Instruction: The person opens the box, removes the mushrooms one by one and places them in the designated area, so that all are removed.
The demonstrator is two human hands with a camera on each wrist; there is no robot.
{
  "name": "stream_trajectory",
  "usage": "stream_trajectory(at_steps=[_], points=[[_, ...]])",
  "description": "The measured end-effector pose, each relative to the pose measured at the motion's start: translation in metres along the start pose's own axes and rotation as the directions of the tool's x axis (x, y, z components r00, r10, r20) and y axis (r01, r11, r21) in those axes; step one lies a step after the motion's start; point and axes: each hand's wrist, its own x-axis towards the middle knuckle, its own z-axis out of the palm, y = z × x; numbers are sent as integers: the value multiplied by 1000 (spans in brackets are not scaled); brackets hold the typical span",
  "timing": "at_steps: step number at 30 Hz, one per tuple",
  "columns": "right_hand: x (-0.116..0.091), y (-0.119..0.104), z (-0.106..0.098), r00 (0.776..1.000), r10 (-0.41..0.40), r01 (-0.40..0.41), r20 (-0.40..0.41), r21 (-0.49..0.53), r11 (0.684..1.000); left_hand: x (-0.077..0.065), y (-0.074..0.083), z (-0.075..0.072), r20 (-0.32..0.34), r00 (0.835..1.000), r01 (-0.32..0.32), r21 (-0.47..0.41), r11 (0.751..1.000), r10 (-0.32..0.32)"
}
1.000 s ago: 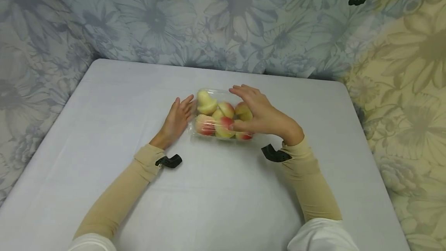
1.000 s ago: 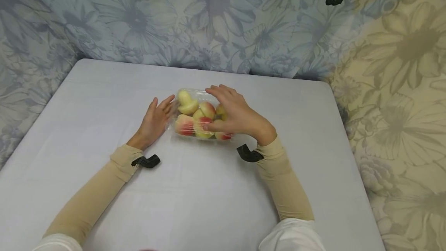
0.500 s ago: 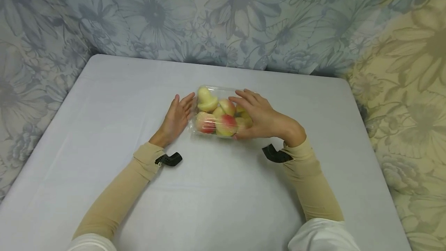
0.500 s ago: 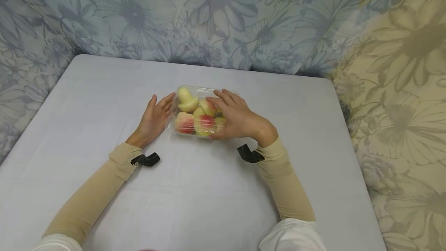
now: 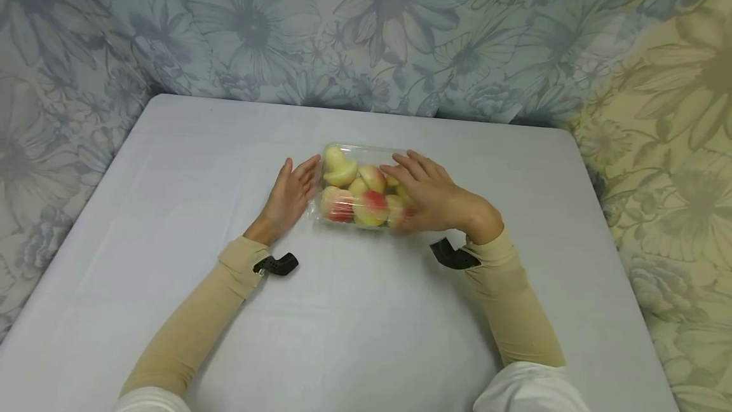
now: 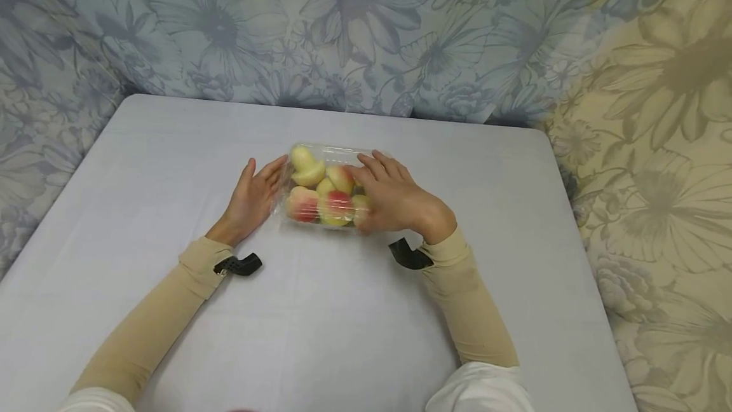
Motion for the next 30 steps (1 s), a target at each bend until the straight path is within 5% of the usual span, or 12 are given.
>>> stream_trajectory(at_steps=[7,18,22,25,30], points=[[-8,3,-9,999,37,-35,-28,42,998,-1,2,1,-4,1000,-1,-6,1000,1],[-17,16,-22,980,79,-38,-183,220,975,-2,-1,0,-2,1000,11,-25,1000,-11],[-16,20,-25,943,94,6,-320,299,954,-1,-2,-2,9,1000,-12,-53,999,13],[-11,24,-24,892,116,63,-438,374,925,0,-3,-3,14,1000,-15,-61,998,16],[-4,36,-21,807,222,149,-547,553,820,1,-3,-3,32,999,-20,-46,999,22]])
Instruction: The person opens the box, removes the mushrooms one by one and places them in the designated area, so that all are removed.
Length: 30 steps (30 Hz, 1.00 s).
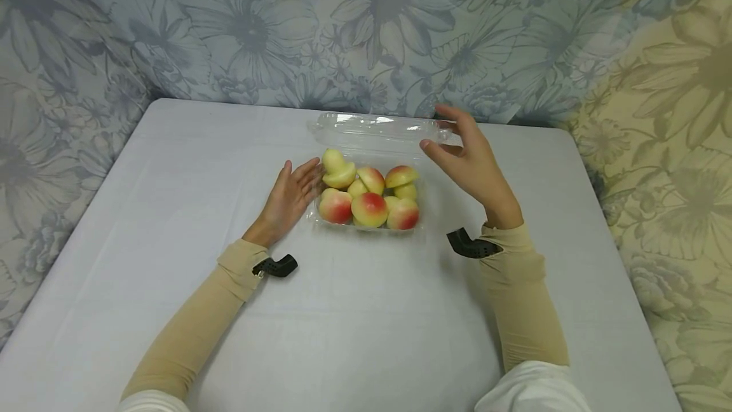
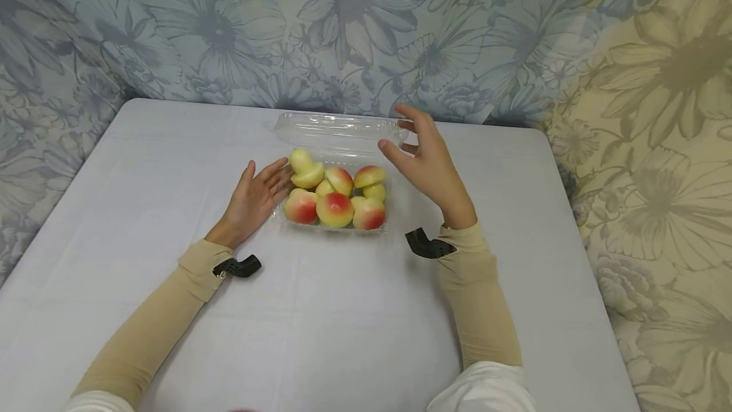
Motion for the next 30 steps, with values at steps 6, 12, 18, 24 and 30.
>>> stream_trajectory(at_steps=[6,12,18,24,30], points=[[7,10,0,994,96,-80,-55,234,969,-1,1,1,1,1000,-3,8,1000,3],[16,27,8,996,86,-67,-12,521,851,-1,2,2,0,1000,-8,10,1000,8],[20,40,14,995,86,-100,51,597,796,-2,1,3,-8,1000,-1,8,1000,2],[20,48,16,991,85,-126,99,573,810,-2,0,2,-6,1000,-4,7,1000,4],[22,55,17,986,105,-161,130,572,804,-1,1,2,-12,1000,-9,8,1000,10]])
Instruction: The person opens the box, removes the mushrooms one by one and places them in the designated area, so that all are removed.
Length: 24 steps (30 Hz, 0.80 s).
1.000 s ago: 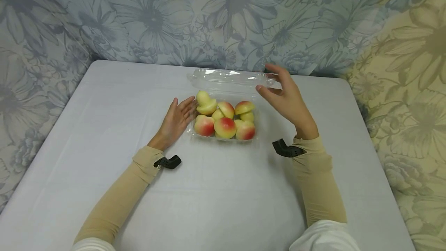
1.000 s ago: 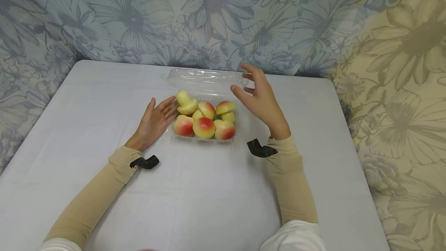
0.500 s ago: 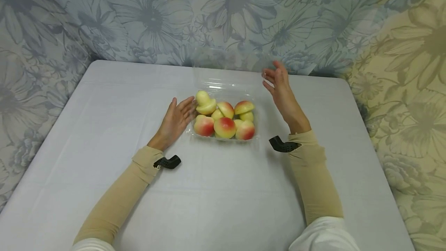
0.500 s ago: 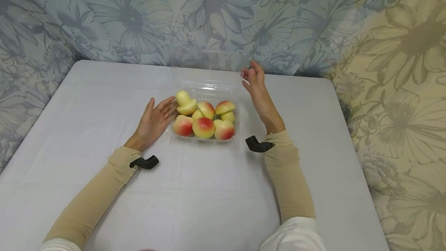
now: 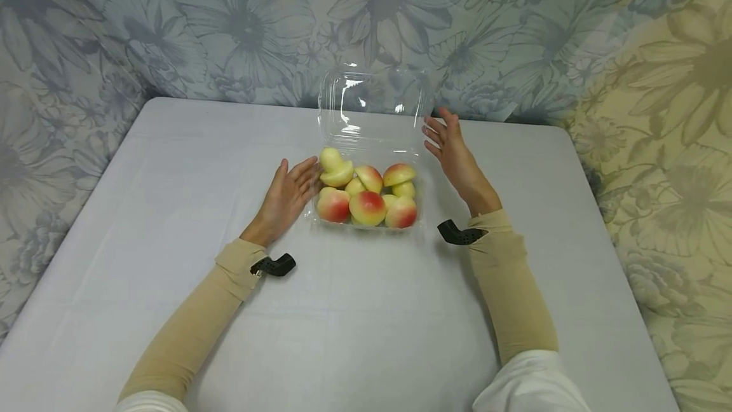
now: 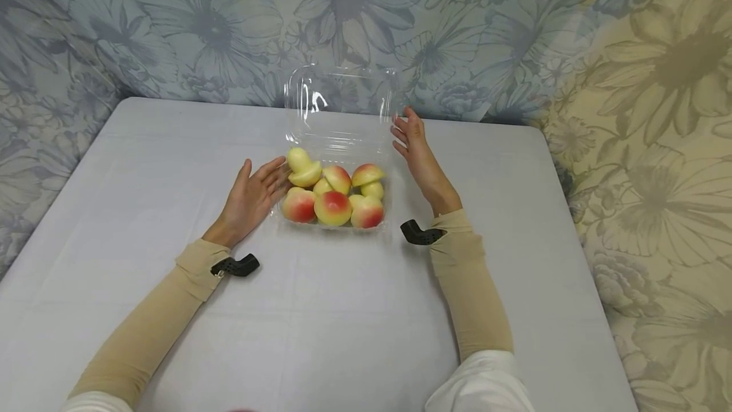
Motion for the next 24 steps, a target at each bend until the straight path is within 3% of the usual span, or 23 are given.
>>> stream_trajectory(at_steps=[9,24], points=[[8,6,-2,997,77,-74,-30,88,993,-1,0,-2,-4,1000,-1,-15,1000,1],[10,18,-5,984,177,-173,-31,90,981,-1,0,-2,0,1000,2,10,1000,-2]])
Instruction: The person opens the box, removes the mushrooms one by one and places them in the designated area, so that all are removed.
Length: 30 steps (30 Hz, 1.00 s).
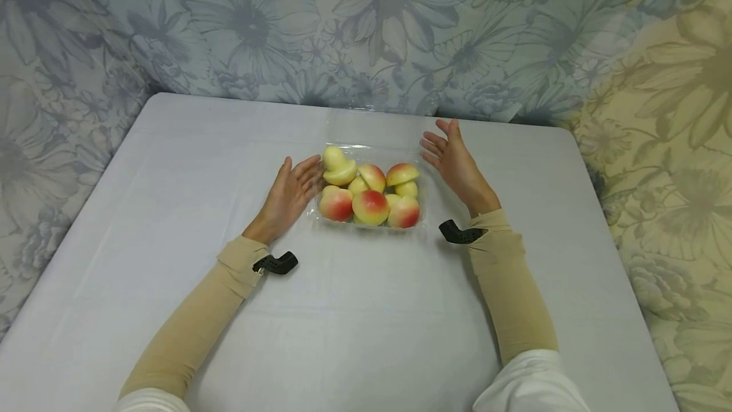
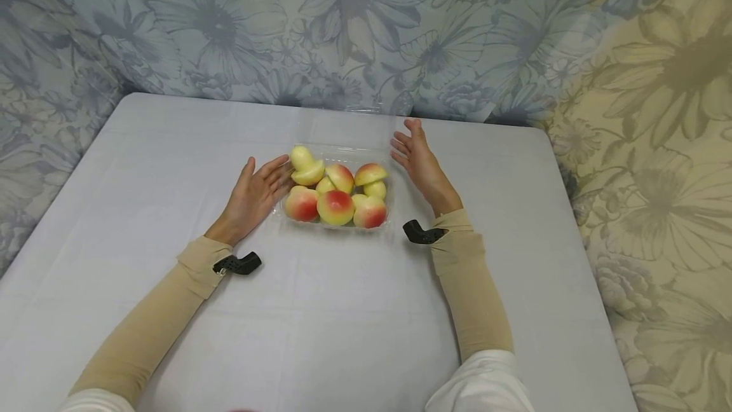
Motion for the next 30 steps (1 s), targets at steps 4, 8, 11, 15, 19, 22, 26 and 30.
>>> stream_trajectory(at_steps=[4,8,11,15,19,22,26,30], points=[[1,2,-1,1000,22,-22,2,-9,1000,1,0,0,1,1000,-1,1,1000,1],[2,3,-2,999,34,-34,-1,-6,999,1,0,0,-2,1000,-1,-1,1000,1],[2,3,-2,999,44,-44,-9,-10,999,1,0,0,-2,1000,-2,2,1000,2],[1,3,-2,997,53,-59,-48,-133,989,0,0,0,-5,1000,-4,0,1000,4],[-3,-2,-3,992,6,-44,-128,-297,954,1,0,0,-4,1000,-5,-5,1000,5],[-7,-10,0,981,-76,12,-178,-339,941,1,0,0,-1,1000,-5,-2,1000,5],[-16,-23,10,961,-179,92,-211,-366,926,1,0,0,-5,1000,-1,-4,1000,1],[-25,-33,23,953,-241,150,-184,-403,903,1,0,-1,-6,1000,2,-2,1000,-2]])
